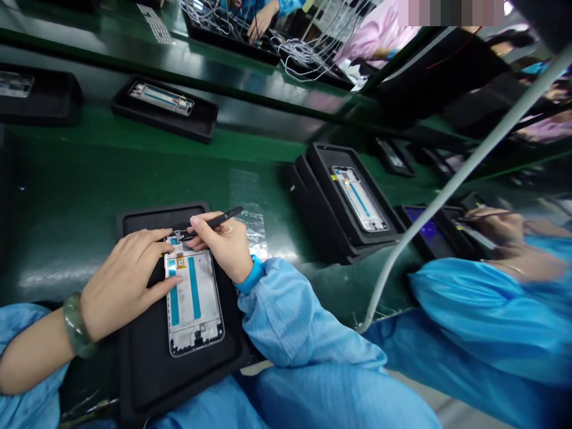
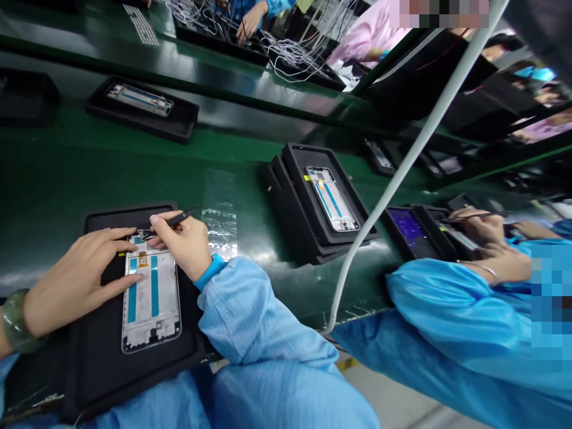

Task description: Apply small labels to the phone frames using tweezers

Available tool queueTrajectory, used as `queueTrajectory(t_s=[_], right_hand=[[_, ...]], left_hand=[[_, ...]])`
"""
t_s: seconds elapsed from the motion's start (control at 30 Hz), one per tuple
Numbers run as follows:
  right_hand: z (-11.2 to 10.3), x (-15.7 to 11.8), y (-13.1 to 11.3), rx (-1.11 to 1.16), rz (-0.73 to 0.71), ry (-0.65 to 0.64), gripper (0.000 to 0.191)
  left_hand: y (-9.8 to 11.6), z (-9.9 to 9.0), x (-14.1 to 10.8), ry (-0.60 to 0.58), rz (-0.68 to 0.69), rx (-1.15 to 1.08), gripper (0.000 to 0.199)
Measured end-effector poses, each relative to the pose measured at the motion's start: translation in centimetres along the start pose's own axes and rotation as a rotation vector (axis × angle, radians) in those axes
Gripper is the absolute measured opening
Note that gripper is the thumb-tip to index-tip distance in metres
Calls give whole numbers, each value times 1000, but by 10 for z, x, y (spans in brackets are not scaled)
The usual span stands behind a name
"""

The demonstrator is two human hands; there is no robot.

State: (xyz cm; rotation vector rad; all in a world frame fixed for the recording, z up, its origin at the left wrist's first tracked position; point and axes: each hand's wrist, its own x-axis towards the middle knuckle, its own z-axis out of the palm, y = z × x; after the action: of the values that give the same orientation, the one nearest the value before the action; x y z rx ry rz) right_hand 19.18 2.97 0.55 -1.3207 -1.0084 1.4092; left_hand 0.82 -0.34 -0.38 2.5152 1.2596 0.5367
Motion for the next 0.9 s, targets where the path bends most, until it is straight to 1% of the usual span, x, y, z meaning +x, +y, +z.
queueTrajectory(t_s=[0.17,0.33,0.47,0.57,0.63,0.7,0.83,0.9], right_hand=[[1,1,3,-19,2,13,29],[1,2,7,-52,-35,3,29],[0,2,11,-102,-75,-14,29],[-1,0,12,-183,-143,-28,28],[-2,-2,13,-280,-220,-41,25],[-4,-4,12,-405,-347,-48,21],[-6,-8,14,-639,-765,-82,12],[-8,-9,16,-710,-905,-113,10]], left_hand=[[0,0,0,23,45,47,41],[-1,0,0,17,63,80,43],[-2,1,-1,23,71,97,43],[-2,1,-1,30,78,95,42],[-2,2,0,37,81,91,43],[-2,2,0,46,83,91,44],[-3,3,-1,54,87,106,40],[-3,3,-1,54,88,113,39]])
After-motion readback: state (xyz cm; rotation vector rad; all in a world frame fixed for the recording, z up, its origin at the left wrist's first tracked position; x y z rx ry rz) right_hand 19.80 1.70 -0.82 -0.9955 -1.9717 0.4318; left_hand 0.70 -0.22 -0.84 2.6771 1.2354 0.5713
